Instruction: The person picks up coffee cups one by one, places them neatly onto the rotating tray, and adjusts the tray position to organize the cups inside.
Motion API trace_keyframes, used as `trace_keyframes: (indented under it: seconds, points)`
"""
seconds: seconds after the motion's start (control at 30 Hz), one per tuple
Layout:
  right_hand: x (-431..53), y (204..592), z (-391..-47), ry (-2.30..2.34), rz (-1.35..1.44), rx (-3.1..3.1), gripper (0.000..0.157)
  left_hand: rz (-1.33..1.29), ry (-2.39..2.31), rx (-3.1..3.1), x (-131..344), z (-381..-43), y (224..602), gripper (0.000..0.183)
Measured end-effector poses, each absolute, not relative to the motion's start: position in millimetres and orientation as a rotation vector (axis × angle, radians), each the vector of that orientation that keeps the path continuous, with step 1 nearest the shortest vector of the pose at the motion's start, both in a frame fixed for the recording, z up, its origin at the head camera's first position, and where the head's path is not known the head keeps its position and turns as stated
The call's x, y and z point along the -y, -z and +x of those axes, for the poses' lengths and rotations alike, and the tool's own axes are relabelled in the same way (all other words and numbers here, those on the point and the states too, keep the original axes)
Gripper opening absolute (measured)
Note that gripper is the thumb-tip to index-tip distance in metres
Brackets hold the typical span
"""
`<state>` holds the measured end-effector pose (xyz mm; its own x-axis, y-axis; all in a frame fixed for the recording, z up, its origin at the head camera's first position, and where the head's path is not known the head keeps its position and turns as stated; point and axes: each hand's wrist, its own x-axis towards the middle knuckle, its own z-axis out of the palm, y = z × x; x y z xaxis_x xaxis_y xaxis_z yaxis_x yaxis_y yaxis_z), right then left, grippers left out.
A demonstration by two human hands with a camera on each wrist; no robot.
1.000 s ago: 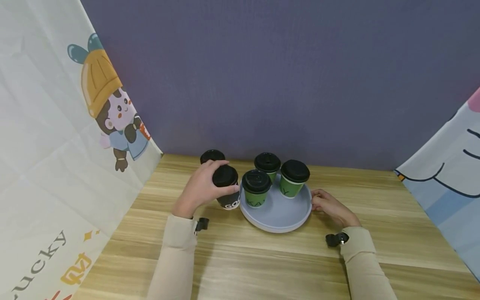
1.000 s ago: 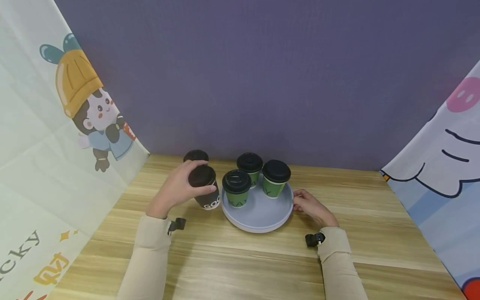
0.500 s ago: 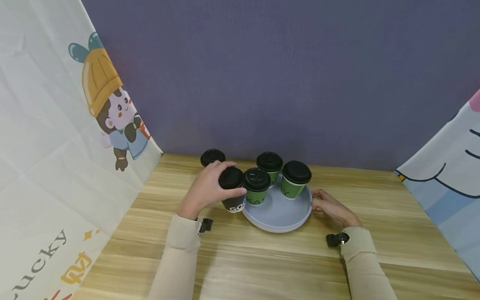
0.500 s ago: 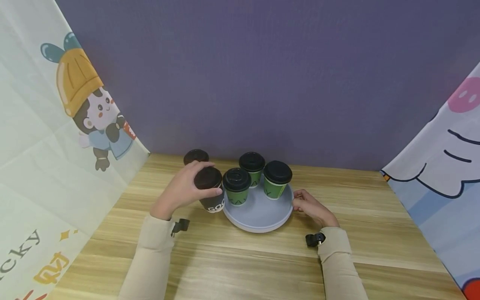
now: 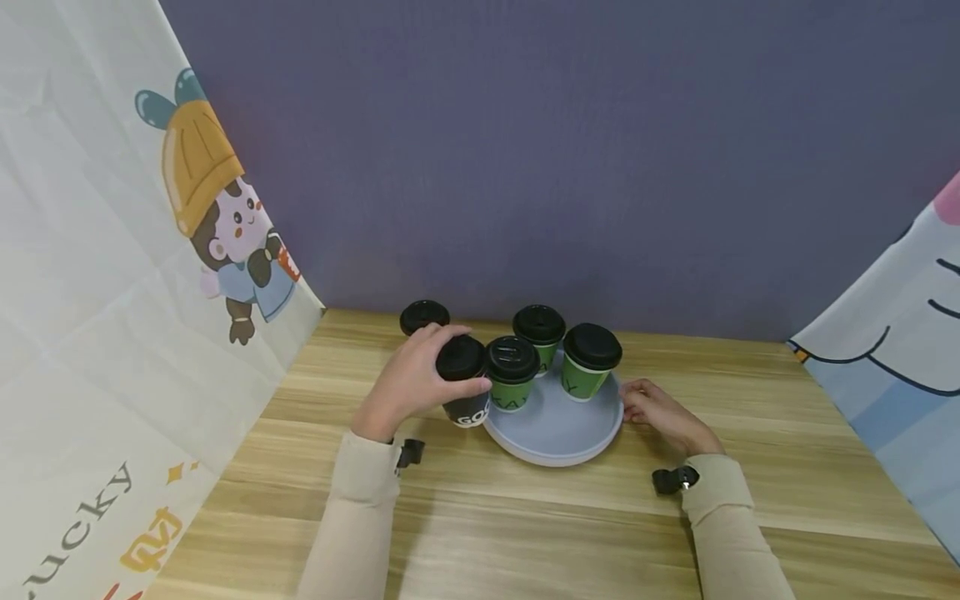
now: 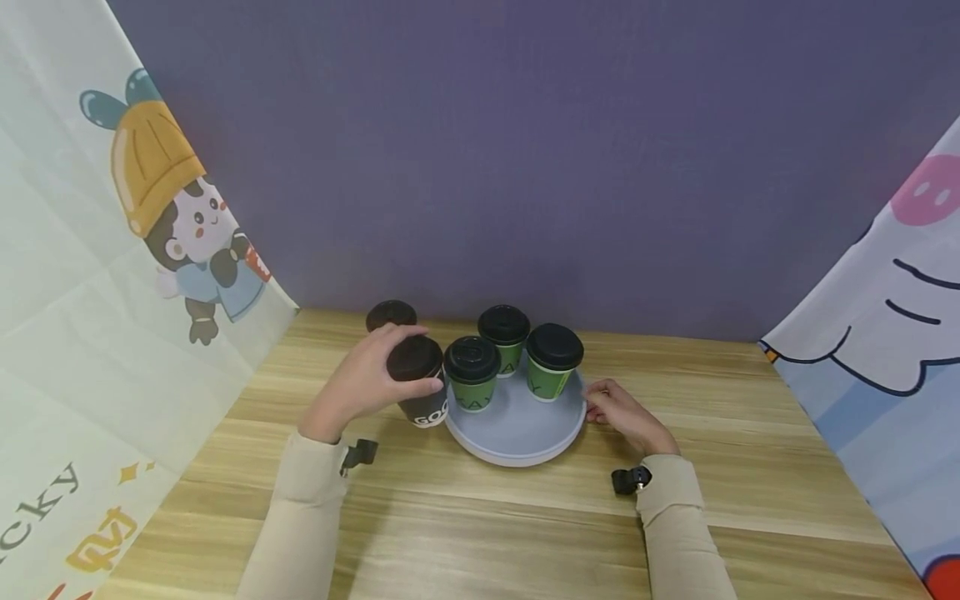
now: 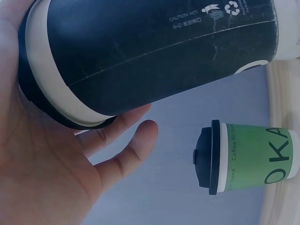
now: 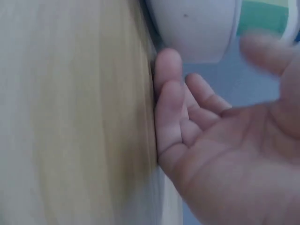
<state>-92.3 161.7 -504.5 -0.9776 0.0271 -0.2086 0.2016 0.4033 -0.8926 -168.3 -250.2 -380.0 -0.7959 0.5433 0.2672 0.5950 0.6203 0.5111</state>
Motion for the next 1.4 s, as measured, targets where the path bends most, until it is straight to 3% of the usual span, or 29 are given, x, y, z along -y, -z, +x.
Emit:
trace_keyframes:
  seconds: [0.43,1.4]
  points:
    - [-152,508,-99,1.573,0.249,-2.672,0.032,-1.049,0.854,2.743,237,-158,377,0.085]
    - [-156,507,-105,1.664,0.240,-2.574,0.012,-1.173,0.784,2.705,204,-149,387,0.088]
